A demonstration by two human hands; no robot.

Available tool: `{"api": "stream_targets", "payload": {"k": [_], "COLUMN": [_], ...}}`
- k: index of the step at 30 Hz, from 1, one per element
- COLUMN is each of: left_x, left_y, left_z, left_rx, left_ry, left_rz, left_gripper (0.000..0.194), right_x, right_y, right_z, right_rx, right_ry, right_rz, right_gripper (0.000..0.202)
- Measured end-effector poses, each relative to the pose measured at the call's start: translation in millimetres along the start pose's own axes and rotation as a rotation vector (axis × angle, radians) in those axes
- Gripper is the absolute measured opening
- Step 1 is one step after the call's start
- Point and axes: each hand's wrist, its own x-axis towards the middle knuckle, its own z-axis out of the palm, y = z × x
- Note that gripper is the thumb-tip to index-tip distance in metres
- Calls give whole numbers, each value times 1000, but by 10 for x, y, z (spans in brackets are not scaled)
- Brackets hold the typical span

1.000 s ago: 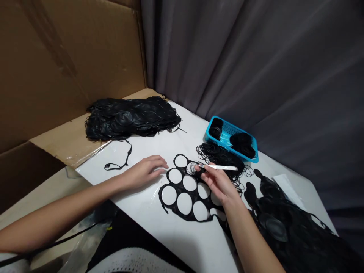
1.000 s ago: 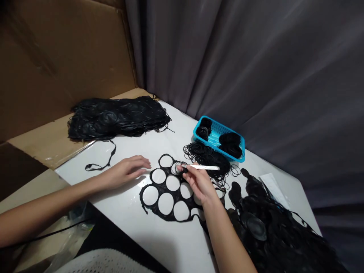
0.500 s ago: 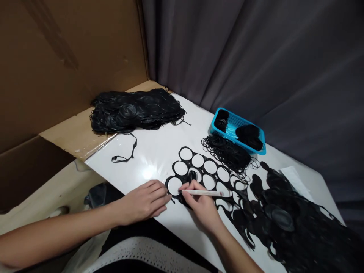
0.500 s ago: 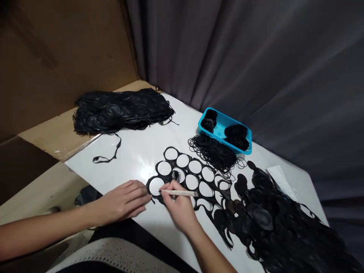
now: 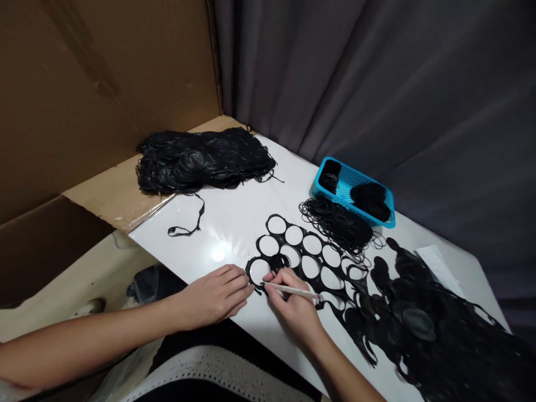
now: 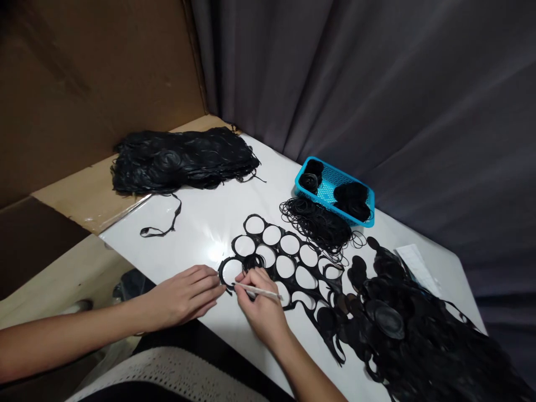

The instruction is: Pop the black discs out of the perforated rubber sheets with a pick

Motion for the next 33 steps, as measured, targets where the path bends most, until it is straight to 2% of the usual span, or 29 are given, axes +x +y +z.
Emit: {"api": "stream_targets", "payload": {"k": [6, 10, 15, 17, 19, 22, 24, 26, 29, 33], "left_x": [-1, 2, 29, 32, 25, 18, 52, 154, 469, 1046], "left_y": [-7, -9, -12, -14, -20, -42, -68, -99, -140, -165], "left_z": [3, -3, -5, 7, 12, -23, -85, -166, -268, -273], "left_rx": [12, 0, -58, -60, -57, -104, -209, -368, -597, -756], "left_ry": [-63, -63, -33, -28, -37, -26, -4, 21, 41, -46], "left_rz": [-5, -5, -17, -14, -9, -13, -53, -153, -317, -401], "left_gripper": [24, 25, 23, 23, 25, 28, 25, 19, 16, 14], "right_x": [10, -13, -58, 1, 115, 292, 343, 327, 241, 160], "right_y": [4, 23, 15, -13, -41, -66, -72, -74, -86, -152], "right_z": [15, 46, 149, 101, -52, -395, -592, -702, -724, -682], "right_rx": [-111, -180, -530, -631, -612, -458, -253, 14, 309, 326], "right_ry": [-26, -7, -39, -39, 29, 225, 298, 300, 297, 380], "right_rz": [-101, -180, -492, -541, -472, -199, 12, 159, 214, 196], "right_gripper": [17, 16, 20, 24, 24, 23, 26, 30, 33, 34]}}
